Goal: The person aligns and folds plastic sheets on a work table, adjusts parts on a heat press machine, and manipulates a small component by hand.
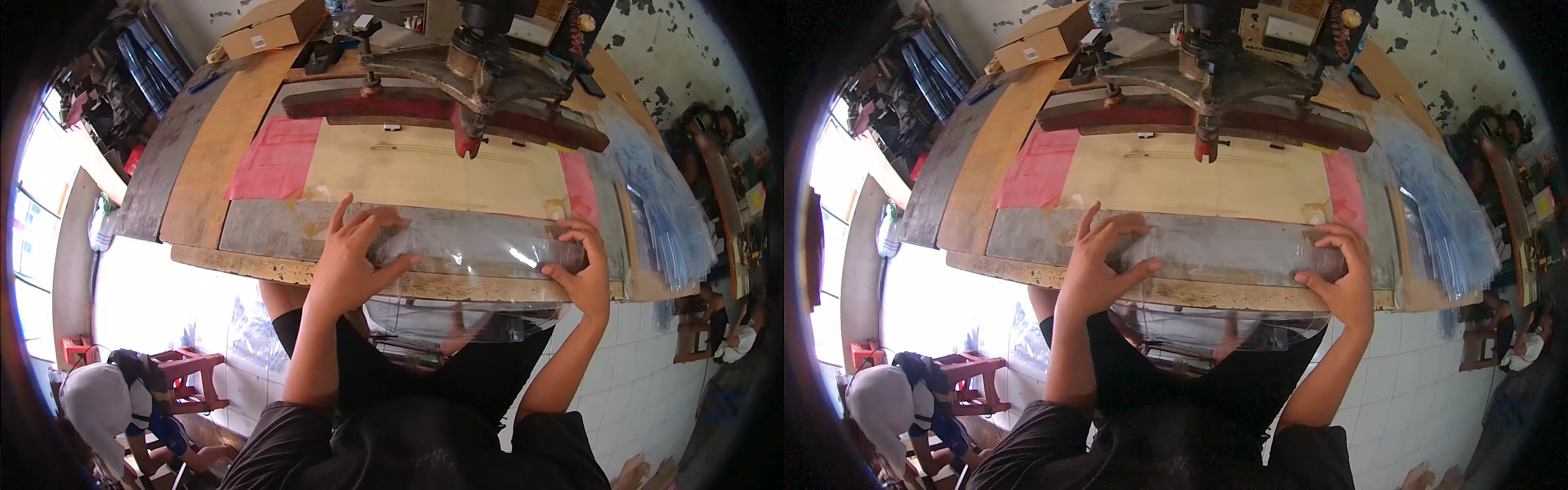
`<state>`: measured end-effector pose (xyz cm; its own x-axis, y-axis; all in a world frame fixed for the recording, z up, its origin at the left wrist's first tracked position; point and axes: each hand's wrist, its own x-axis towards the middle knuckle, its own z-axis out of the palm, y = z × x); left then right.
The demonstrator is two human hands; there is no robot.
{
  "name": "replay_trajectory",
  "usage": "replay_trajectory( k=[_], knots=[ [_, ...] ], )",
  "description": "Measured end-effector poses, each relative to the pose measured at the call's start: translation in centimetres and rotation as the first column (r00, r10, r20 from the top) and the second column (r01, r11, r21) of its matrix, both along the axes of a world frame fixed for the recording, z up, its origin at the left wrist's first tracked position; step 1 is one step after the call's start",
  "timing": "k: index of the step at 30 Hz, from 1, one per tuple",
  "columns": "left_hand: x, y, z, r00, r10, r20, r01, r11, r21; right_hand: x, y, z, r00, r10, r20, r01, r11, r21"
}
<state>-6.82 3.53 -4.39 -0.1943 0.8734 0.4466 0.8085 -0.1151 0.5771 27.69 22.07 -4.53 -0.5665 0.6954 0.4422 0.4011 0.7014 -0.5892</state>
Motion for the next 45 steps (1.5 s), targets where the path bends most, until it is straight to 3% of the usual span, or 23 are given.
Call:
replay_trajectory(
  k=[4, 5, 6, 7, 10, 12, 16, 18, 20, 22, 25, 27, 33, 45],
  knots=[
    [-0.6, -0.7, -0.4, 0.97, -0.11, 0.219, 0.102, 0.994, 0.045, 1.2, 0.5, -1.5, 0.993, 0.032, -0.112, -0.047, 0.99, -0.132],
    [-0.5, -0.9, -0.4, 0.97, -0.108, 0.22, 0.101, 0.994, 0.044, 1.3, 0.2, -1.5, 0.984, -0.011, -0.176, -0.037, 0.962, -0.269],
    [-0.4, -1.1, -0.4, 0.932, -0.057, 0.358, 0.059, 0.998, 0.003, 1.3, 0.1, -1.3, 0.971, -0.062, -0.232, -0.037, 0.916, -0.4],
    [-0.3, -1.3, -0.4, 0.874, -0.001, 0.486, 0.024, 0.999, -0.042, 1.3, 0.1, -1.0, 0.971, -0.061, -0.231, -0.038, 0.915, -0.401],
    [0.0, -1.3, -0.3, 0.832, 0.018, 0.554, -0.014, 1.0, -0.012, 1.6, 0.6, -0.4, 0.991, 0.016, -0.133, -0.064, 0.929, -0.365],
    [0.2, -1.2, -0.6, 0.797, 0.026, 0.604, -0.058, 0.998, 0.033, 1.8, 1.0, -0.8, 0.998, 0.066, 0.009, -0.065, 0.994, -0.091],
    [-0.1, -1.0, -1.3, 0.727, 0.004, 0.687, -0.098, 0.99, 0.099, 1.2, 0.1, -0.6, 0.987, 0.074, -0.145, -0.108, 0.964, -0.245],
    [-0.1, -1.1, -1.1, 0.714, -0.019, 0.7, -0.071, 0.993, 0.099, 0.9, -0.5, 0.1, 0.974, 0.001, -0.225, -0.113, 0.867, -0.485],
    [-0.2, -1.1, -0.8, 0.699, -0.042, 0.713, -0.042, 0.994, 0.1, 1.0, -0.5, 0.1, 0.973, -0.033, -0.229, -0.078, 0.884, -0.46],
    [-0.3, -1.2, -0.6, 0.716, -0.03, 0.697, 0.05, 0.999, -0.009, 1.2, -0.4, -0.1, 0.97, -0.066, -0.234, -0.044, 0.9, -0.434],
    [-0.2, -1.1, -0.3, 0.699, -0.098, 0.708, 0.125, 0.992, 0.014, 1.9, -0.1, -0.6, 0.961, -0.107, -0.253, 0.002, 0.925, -0.381],
    [-0.4, -1.1, -0.7, 0.718, -0.094, 0.689, 0.131, 0.991, -0.001, 2.0, 0.0, -1.1, 0.929, -0.147, -0.341, 0.02, 0.937, -0.349],
    [-0.4, -1.2, 0.0, 0.812, -0.069, 0.58, 0.145, 0.986, -0.086, 1.3, -0.1, -1.1, 0.911, -0.175, -0.375, 0.027, 0.929, -0.37],
    [-0.2, -1.0, -0.1, 0.854, -0.063, 0.516, 0.112, 0.992, -0.063, 1.4, 0.1, -1.0, 0.936, -0.176, -0.304, 0.056, 0.929, -0.366]
  ],
)
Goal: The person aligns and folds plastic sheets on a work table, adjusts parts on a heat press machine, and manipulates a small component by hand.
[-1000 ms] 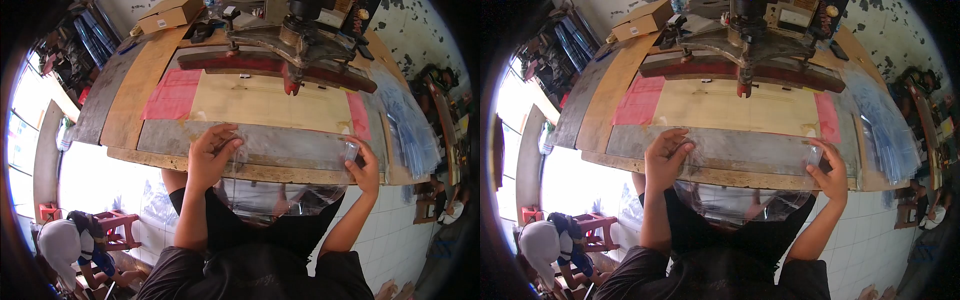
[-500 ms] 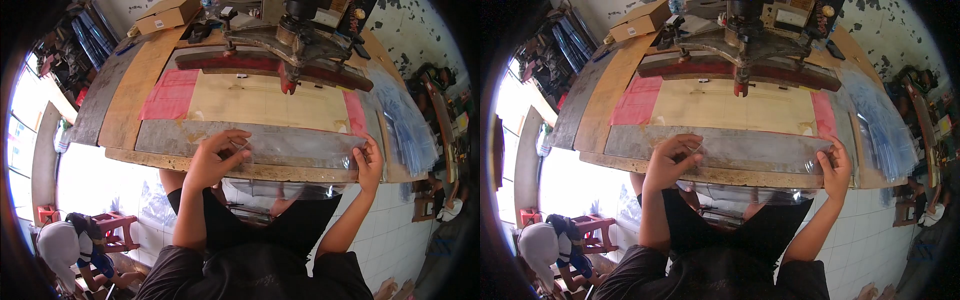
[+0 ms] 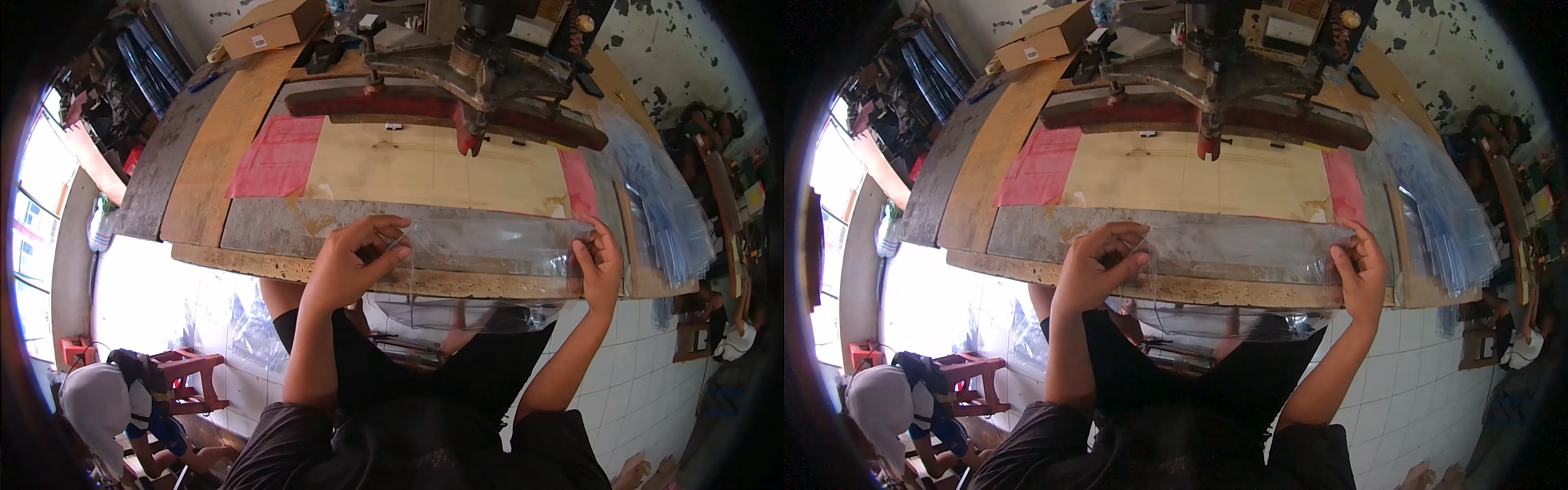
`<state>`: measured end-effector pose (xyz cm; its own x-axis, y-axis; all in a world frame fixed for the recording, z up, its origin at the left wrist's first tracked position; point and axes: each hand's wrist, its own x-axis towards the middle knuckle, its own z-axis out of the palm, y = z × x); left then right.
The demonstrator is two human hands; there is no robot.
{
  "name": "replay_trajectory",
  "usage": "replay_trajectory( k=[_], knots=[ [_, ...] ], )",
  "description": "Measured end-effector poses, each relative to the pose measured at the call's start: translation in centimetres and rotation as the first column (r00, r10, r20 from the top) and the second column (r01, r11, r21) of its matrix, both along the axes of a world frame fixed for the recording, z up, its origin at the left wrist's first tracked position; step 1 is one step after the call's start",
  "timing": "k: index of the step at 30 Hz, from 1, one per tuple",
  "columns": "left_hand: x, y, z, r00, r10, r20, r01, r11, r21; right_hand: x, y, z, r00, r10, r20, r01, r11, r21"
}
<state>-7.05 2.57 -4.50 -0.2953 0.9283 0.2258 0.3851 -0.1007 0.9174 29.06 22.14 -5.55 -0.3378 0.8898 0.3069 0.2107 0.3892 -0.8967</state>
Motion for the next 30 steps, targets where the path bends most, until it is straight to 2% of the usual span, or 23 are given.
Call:
replay_trajectory(
  k=[16, 30],
  knots=[
    [0.17, -0.01, 0.43, 1.0, 0.015, 0.009, -0.015, 0.999, -0.034, 0.16, 0.14, -0.28, 0.999, 0.006, -0.044, -0.008, 0.999, -0.038],
    [0.07, -0.01, 0.22, 1.0, 0.006, -0.009, -0.006, 1.0, -0.024, 0.16, 0.17, -0.28, 1.0, -0.013, -0.002, 0.013, 1.0, -0.001]
  ],
)
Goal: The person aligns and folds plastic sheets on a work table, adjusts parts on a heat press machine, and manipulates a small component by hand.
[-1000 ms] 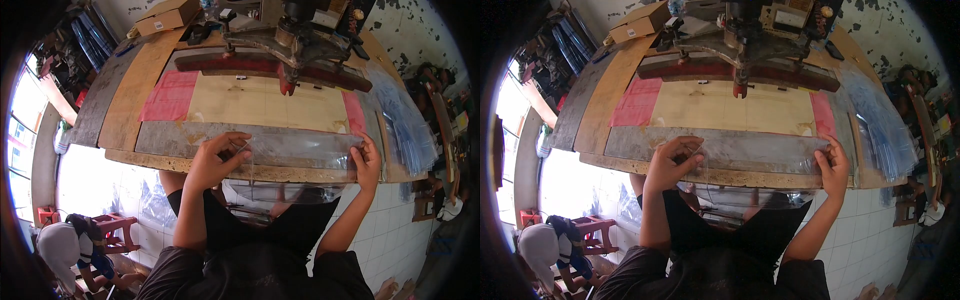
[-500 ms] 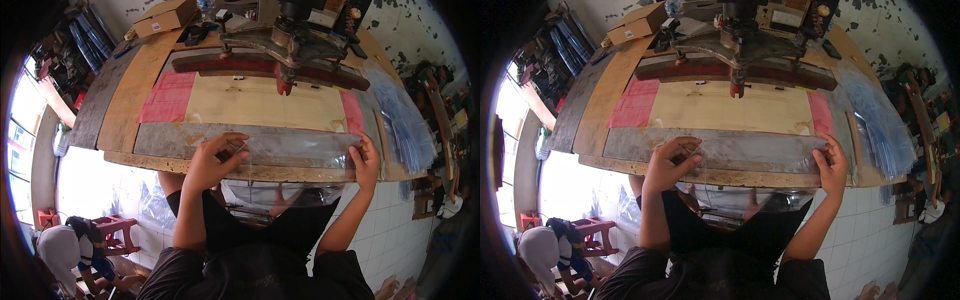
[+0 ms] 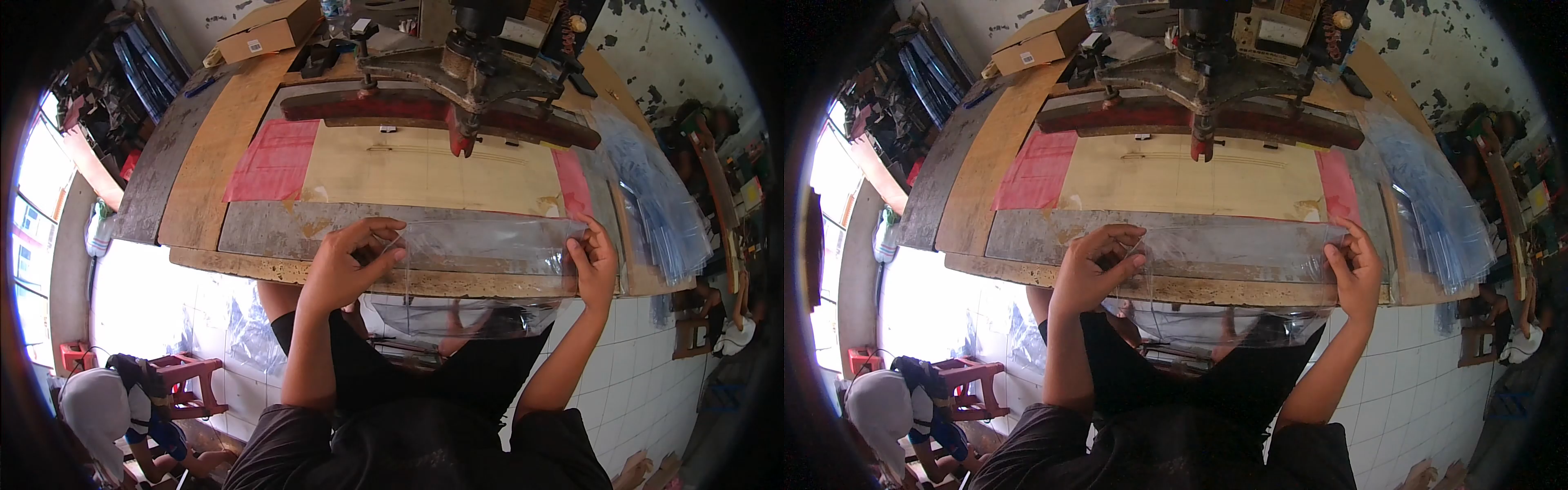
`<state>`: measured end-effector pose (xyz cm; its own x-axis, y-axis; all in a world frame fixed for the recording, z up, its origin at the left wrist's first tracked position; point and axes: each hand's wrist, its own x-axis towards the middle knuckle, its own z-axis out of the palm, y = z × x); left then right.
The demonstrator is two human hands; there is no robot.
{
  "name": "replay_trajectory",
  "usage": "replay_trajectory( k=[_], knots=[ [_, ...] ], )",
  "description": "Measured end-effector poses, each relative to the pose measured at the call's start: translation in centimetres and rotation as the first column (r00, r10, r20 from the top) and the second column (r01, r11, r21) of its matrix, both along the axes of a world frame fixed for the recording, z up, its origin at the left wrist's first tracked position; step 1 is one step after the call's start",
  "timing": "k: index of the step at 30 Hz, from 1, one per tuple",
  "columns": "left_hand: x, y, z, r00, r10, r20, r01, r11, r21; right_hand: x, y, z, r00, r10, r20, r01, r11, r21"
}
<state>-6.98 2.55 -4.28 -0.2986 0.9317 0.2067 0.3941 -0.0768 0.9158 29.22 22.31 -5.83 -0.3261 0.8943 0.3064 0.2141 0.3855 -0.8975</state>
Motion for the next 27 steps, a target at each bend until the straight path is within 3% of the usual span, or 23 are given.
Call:
replay_trajectory(
  k=[7, 9, 12, 22, 27],
  knots=[
    [-0.08, 0.02, 0.04, 0.999, -0.035, -0.021, 0.035, 0.999, 0.013, 0.36, 0.21, 0.0, 0.997, -0.025, -0.067, 0.022, 0.999, -0.044],
    [-0.12, 0.01, -0.16, 0.998, -0.054, -0.02, 0.054, 0.998, 0.015, 0.42, 0.5, -0.4, 0.976, -0.084, -0.201, 0.08, 0.996, -0.029],
    [-0.23, -0.01, -0.14, 0.997, -0.075, -0.025, 0.076, 0.997, 0.008, 0.45, 0.5, -0.04, 0.964, -0.123, -0.234, 0.125, 0.992, -0.01],
    [-0.24, -0.3, 0.46, 0.996, -0.082, -0.042, 0.078, 0.992, -0.096, 0.66, 0.63, -0.4, 0.949, -0.183, -0.257, 0.186, 0.982, -0.011],
    [-0.33, -0.31, 0.17, 0.996, -0.061, -0.064, 0.057, 0.997, -0.054, 0.59, 0.77, -0.52, 0.952, -0.175, -0.25, 0.176, 0.984, -0.02]
  ],
)
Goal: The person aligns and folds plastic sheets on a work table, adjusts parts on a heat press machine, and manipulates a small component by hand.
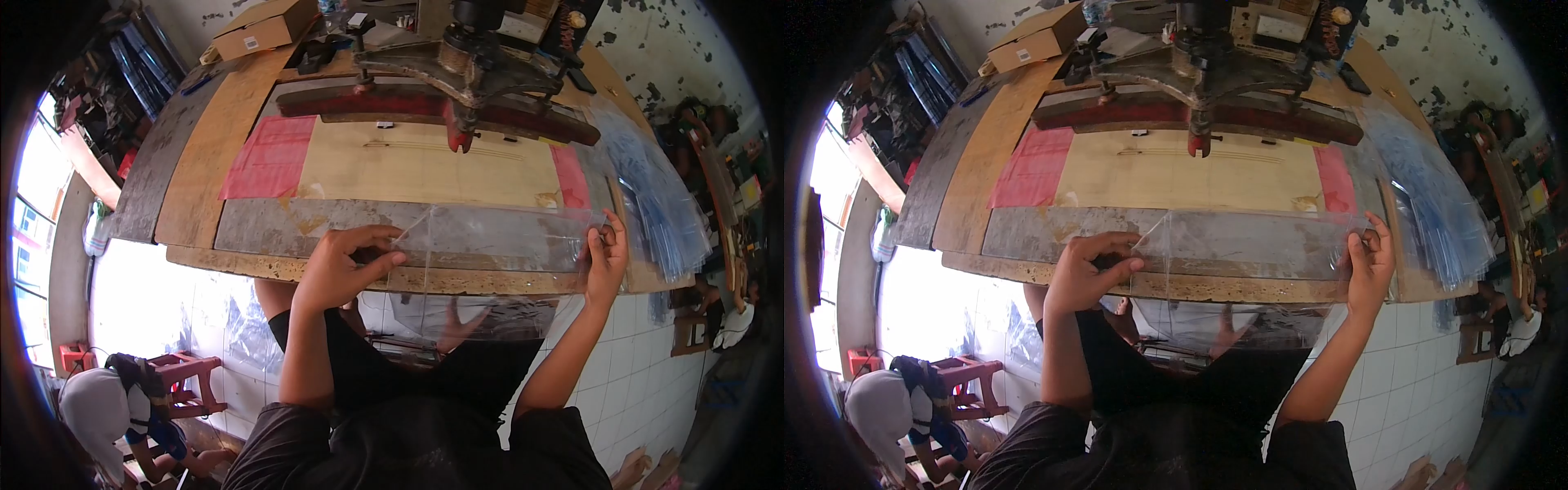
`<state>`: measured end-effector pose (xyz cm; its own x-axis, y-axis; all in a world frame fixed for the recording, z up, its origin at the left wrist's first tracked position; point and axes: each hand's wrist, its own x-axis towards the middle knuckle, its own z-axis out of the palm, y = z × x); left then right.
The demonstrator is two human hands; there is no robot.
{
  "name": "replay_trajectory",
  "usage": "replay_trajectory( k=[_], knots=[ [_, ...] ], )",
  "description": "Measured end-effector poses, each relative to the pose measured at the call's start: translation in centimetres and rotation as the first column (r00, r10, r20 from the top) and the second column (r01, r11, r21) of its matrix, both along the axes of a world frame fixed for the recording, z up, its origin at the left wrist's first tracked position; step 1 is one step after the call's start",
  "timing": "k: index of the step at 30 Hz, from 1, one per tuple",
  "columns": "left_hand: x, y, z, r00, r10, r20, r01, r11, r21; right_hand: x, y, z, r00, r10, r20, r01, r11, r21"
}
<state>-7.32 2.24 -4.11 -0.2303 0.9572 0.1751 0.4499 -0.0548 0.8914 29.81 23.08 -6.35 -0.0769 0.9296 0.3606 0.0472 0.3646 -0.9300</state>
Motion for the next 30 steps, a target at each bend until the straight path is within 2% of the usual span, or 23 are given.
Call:
replay_trajectory(
  k=[16, 30],
  knots=[
    [-0.1, -0.14, -0.43, 0.994, 0.018, 0.105, -0.021, 0.999, 0.028, -0.16, -0.2, 0.13, 0.999, 0.032, 0.008, -0.032, 0.999, 0.001],
    [-0.06, -0.06, -0.57, 0.993, 0.014, 0.116, -0.02, 0.999, 0.044, -0.17, -0.23, 0.04, 0.999, 0.032, 0.0, -0.032, 0.999, 0.003]
  ],
)
